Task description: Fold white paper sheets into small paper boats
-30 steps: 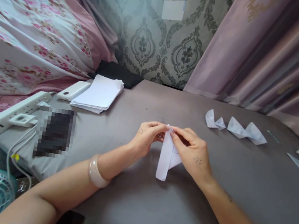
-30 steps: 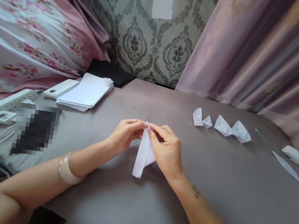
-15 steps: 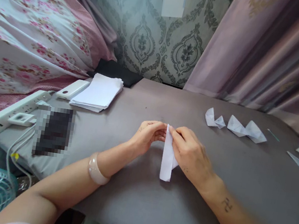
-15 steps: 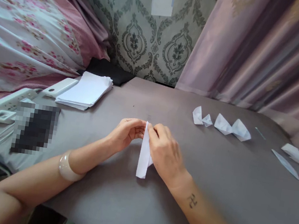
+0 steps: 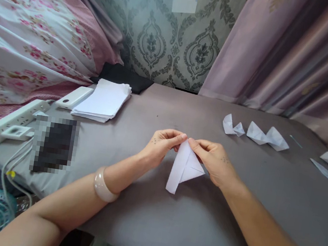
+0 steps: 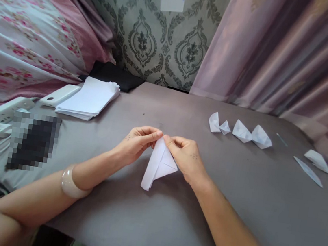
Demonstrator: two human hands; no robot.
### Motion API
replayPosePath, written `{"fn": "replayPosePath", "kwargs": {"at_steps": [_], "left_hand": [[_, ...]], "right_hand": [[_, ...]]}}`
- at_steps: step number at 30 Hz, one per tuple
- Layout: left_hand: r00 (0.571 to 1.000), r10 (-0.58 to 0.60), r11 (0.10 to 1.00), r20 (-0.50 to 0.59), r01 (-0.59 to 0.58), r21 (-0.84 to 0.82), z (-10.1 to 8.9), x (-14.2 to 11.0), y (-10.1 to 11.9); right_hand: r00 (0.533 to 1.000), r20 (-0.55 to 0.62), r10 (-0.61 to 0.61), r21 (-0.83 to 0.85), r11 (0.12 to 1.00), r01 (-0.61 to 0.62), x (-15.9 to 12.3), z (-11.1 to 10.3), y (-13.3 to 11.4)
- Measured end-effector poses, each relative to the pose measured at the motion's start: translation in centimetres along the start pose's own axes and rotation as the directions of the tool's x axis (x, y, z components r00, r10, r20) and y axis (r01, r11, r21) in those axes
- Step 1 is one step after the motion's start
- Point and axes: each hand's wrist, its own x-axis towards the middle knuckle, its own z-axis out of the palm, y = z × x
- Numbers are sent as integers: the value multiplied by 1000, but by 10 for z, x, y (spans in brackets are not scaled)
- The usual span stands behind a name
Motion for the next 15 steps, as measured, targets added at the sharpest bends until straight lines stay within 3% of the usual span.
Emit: {"fn": "replayPosePath", "kwargs": {"at_steps": [8, 15], "left_hand": [[1000, 28, 999, -13, -27, 31, 0, 0, -6], [998, -14, 999, 56, 12, 41, 1, -1, 0]], "right_hand": [[998, -5, -56, -42, 998, 55, -1, 3, 3], [983, -52, -176, -245, 957, 158, -1, -2, 2]]}}
